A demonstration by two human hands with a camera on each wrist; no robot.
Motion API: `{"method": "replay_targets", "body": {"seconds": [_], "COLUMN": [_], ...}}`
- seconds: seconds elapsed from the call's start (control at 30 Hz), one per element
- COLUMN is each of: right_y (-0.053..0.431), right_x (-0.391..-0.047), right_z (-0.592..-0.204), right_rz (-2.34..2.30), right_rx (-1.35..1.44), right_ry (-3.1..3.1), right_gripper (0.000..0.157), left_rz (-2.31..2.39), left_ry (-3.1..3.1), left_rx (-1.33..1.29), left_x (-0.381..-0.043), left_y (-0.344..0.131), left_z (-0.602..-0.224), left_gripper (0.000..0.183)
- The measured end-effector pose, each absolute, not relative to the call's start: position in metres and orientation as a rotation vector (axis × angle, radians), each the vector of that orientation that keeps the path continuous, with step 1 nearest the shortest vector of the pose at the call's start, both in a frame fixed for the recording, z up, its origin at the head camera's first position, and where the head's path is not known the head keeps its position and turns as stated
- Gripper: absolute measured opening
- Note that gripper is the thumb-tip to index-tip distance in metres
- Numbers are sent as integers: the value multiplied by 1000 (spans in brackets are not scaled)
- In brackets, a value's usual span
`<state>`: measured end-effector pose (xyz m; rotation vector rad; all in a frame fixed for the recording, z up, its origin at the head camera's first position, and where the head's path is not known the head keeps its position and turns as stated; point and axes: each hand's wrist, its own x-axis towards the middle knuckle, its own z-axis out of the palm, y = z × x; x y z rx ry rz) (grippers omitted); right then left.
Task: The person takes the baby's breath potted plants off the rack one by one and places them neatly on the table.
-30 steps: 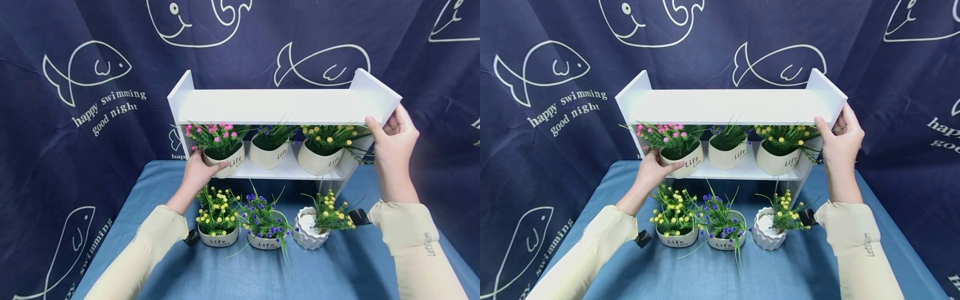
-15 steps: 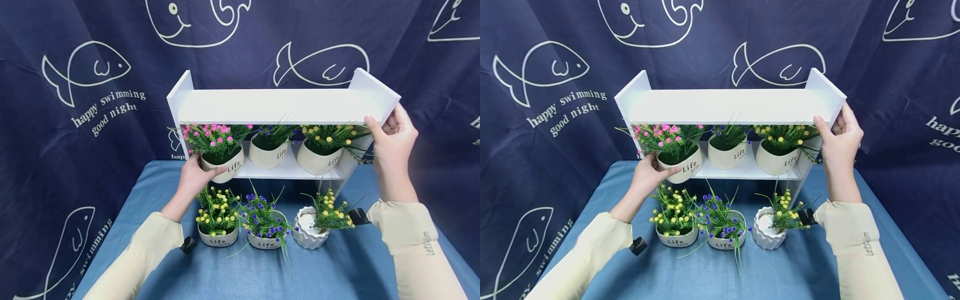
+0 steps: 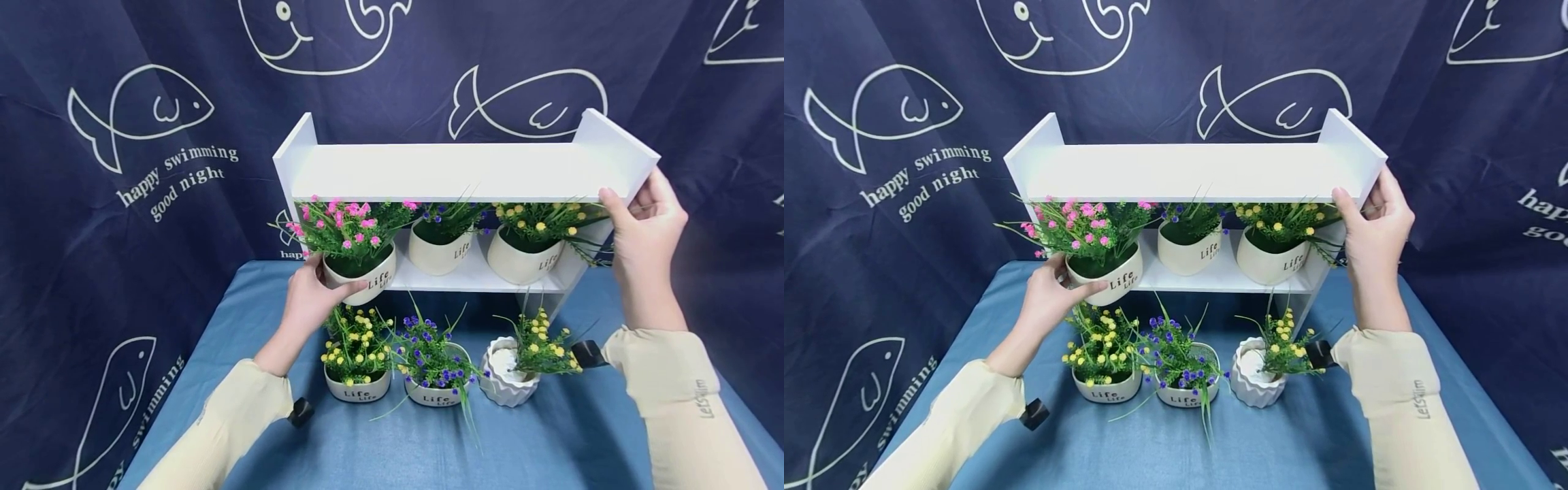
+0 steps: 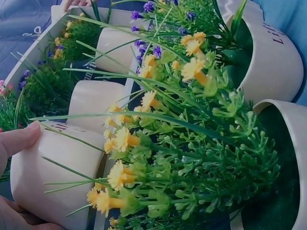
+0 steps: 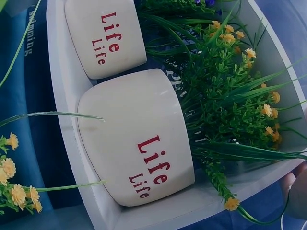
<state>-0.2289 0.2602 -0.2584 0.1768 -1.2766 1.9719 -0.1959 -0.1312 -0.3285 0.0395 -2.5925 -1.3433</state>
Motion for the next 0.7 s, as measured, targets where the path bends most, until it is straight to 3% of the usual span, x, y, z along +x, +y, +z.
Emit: {"method": "replay_targets", "body": {"seconds": [0.27, 0.7], "right_y": [261, 261], "right_x": [-230, -230], "right_z": [-259, -259], "right_rz": [1978, 1979], "right_rx": [174, 164], "right_ry": [-1273, -1274], "right_gripper": [55, 55], "left_rz": [-1308, -1471], "left_ry": [-2593, -2558], "left_rx": [24, -19], "left_x": [-187, -173], "left_y": [-135, -138], "left_z": [-326, -323], "left_gripper": [67, 75]}}
